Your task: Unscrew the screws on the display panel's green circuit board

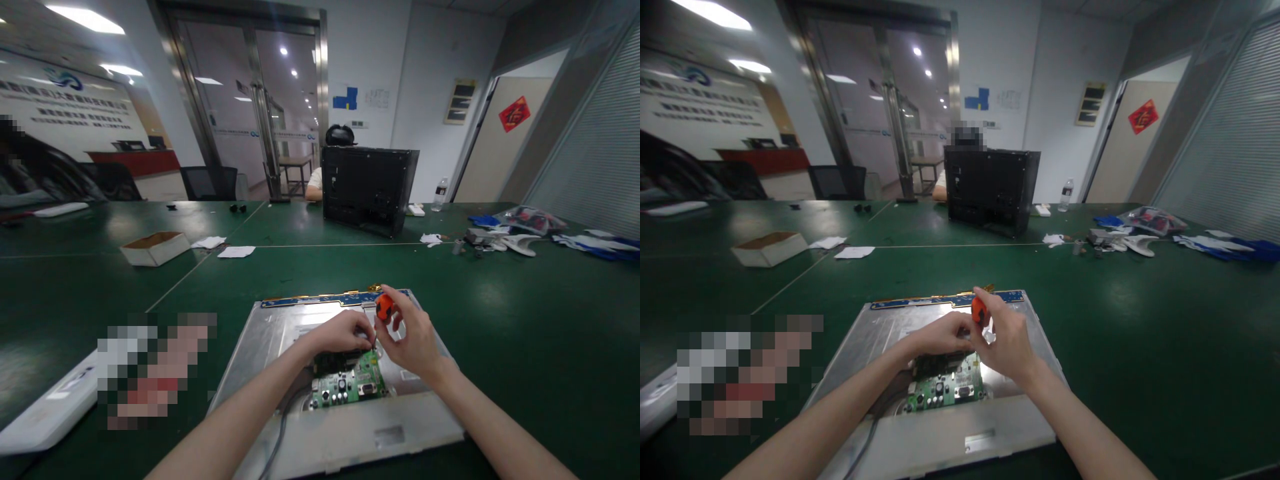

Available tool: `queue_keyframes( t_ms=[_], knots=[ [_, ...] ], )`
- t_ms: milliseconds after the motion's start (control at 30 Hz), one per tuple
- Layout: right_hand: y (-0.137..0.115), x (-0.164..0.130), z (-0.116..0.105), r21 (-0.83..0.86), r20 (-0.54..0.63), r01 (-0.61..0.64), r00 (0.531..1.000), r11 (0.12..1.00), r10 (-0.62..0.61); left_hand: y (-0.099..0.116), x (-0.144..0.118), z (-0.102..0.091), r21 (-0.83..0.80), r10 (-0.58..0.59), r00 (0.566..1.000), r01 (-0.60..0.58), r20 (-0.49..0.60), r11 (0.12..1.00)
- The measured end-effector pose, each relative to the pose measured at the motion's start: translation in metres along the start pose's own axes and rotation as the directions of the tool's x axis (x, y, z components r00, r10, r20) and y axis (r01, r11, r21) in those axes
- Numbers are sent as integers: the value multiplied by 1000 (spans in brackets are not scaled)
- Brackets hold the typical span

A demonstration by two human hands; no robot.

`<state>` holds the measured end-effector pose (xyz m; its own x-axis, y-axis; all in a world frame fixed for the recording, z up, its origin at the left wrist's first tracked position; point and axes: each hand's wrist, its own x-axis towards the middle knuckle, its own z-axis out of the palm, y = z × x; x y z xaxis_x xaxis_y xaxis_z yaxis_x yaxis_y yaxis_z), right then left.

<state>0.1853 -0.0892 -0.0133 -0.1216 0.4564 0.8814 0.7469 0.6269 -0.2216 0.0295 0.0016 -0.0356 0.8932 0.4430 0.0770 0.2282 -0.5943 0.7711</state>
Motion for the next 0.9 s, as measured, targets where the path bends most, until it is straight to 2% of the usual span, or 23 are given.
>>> queue_keyframes(
  t_ms=[233, 633, 900],
  knots=[
    [6, -1, 2, 47, 21, -33, 999, 998, 32, -2, 1, 1, -19, -10, 1000, 10, 3, 1000],
    [-2, 4, -2, 85, 18, 33, 999, 996, -34, -2, 1, 1, 2, 4, 1000, -4, -4, 1000],
    [4, -2, 3, 85, 1, -40, 999, 996, 41, -2, 0, -1, -9, -3, 1000, 4, 18, 1000]
  ],
)
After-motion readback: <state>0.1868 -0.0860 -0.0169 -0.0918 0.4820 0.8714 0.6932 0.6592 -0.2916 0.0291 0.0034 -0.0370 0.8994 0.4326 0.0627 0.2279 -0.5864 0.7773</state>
